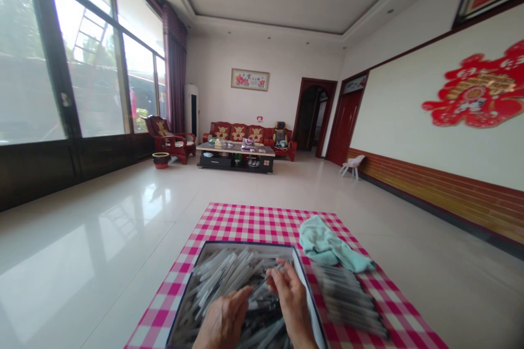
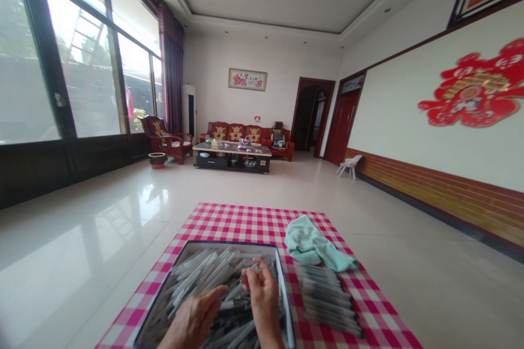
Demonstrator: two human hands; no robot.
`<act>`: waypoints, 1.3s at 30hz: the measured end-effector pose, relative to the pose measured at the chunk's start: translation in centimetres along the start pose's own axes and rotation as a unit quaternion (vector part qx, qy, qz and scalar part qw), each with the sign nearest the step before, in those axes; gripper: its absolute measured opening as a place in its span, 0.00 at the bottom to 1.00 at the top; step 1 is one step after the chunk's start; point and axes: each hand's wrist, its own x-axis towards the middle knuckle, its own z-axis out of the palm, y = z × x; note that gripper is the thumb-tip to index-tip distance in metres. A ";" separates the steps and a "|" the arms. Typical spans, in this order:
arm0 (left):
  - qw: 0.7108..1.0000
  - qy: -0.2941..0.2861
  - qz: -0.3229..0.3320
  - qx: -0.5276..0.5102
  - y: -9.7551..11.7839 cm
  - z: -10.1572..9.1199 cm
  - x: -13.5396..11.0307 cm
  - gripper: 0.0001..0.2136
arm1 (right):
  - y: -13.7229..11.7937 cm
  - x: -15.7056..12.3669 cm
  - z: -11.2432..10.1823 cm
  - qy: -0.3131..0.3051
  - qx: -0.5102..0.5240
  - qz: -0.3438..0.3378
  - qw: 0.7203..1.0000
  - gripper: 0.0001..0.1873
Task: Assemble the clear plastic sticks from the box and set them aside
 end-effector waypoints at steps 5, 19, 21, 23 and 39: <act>0.999 -0.005 -0.015 -0.029 -0.3 0.0 0.1 0.15 | -0.8 -0.5 0.1 -0.004 -0.008 -0.004 1.000 0.22; 0.988 0.118 -0.094 -0.035 -0.9 -0.2 0.5 0.16 | -0.2 0.2 1.8 -0.136 -0.348 -0.149 0.916 0.16; 0.985 0.128 -0.110 -0.029 -1.0 -0.4 0.6 0.17 | -0.1 0.8 1.7 -0.136 -0.401 -0.161 0.891 0.14; 0.984 0.131 -0.116 -0.031 -1.0 -0.5 0.7 0.19 | 0.0 1.1 1.9 -0.150 -0.446 -0.160 0.868 0.12; 0.979 0.128 -0.131 -0.086 -1.3 -0.1 0.5 0.18 | 2.2 1.1 6.3 -0.168 -0.672 -0.084 0.716 0.16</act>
